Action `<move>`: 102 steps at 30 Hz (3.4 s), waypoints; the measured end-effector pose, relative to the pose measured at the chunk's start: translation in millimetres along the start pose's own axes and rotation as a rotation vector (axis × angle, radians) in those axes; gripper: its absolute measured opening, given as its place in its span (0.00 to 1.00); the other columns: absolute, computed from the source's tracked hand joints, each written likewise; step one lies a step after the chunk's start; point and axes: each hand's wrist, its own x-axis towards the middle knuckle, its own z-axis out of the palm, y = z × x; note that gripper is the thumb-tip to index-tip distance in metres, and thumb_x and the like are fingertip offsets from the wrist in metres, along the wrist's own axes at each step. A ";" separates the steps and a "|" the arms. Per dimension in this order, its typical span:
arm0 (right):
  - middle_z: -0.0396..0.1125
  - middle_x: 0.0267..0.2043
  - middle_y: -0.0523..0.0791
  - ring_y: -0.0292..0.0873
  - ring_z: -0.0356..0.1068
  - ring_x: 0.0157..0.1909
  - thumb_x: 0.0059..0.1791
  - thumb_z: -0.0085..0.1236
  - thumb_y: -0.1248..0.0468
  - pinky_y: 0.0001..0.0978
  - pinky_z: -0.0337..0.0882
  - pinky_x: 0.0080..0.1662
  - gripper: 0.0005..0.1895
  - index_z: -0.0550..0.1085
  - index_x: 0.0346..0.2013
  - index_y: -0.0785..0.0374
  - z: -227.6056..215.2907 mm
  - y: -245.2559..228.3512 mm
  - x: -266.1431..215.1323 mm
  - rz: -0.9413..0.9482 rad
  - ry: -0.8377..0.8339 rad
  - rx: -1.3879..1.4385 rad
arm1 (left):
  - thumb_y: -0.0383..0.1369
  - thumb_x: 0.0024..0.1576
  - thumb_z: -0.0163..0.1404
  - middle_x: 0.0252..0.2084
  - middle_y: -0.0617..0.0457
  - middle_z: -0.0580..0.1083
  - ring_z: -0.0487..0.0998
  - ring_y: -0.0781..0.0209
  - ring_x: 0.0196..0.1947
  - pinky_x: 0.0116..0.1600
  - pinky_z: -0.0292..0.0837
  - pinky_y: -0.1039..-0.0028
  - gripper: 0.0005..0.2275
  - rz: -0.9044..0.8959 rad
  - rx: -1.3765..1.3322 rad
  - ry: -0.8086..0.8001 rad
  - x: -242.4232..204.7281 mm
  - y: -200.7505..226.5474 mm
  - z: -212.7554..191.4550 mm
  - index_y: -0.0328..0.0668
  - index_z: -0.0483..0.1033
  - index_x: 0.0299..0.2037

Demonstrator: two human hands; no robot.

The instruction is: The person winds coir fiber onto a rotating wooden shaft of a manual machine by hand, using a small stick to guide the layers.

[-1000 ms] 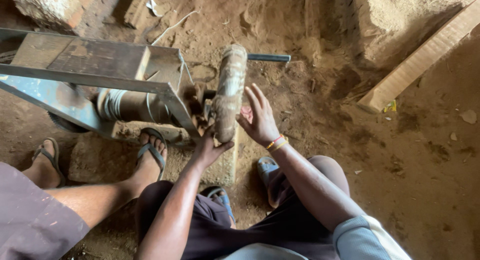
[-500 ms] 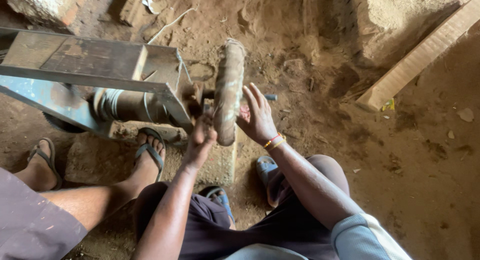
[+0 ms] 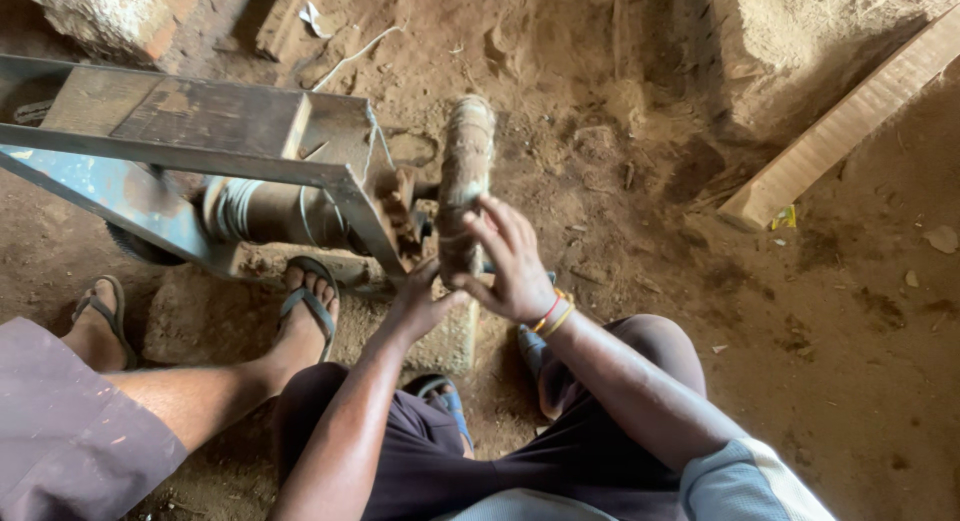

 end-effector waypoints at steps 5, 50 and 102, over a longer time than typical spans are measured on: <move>0.49 0.77 0.57 0.63 0.50 0.77 0.47 0.65 0.51 0.60 0.48 0.74 0.38 0.64 0.70 0.54 3.3 -28.7 -5.3 -0.060 -0.105 -0.092 | 0.45 0.62 0.51 0.64 0.45 0.73 0.71 0.48 0.65 0.66 0.67 0.52 0.22 0.308 0.040 0.146 1.3 7.9 -4.6 0.45 0.72 0.63; 0.45 0.79 0.52 0.57 0.43 0.79 0.49 0.57 0.58 0.60 0.47 0.71 0.36 0.61 0.73 0.51 14.1 23.2 95.7 0.213 -0.116 -0.427 | 0.56 0.48 0.57 0.72 0.40 0.60 0.67 0.44 0.69 0.63 0.73 0.53 0.43 -0.070 -0.330 0.028 -6.1 -49.2 -3.1 0.47 0.54 0.72; 0.67 0.59 0.58 0.59 0.66 0.63 0.39 0.74 0.53 0.47 0.66 0.61 0.38 0.69 0.57 0.65 45.4 92.0 -9.1 0.187 -0.851 0.058 | 0.59 0.57 0.52 0.65 0.35 0.70 0.76 0.43 0.61 0.63 0.76 0.55 0.44 0.401 -0.124 0.234 10.1 36.5 -10.7 0.34 0.48 0.74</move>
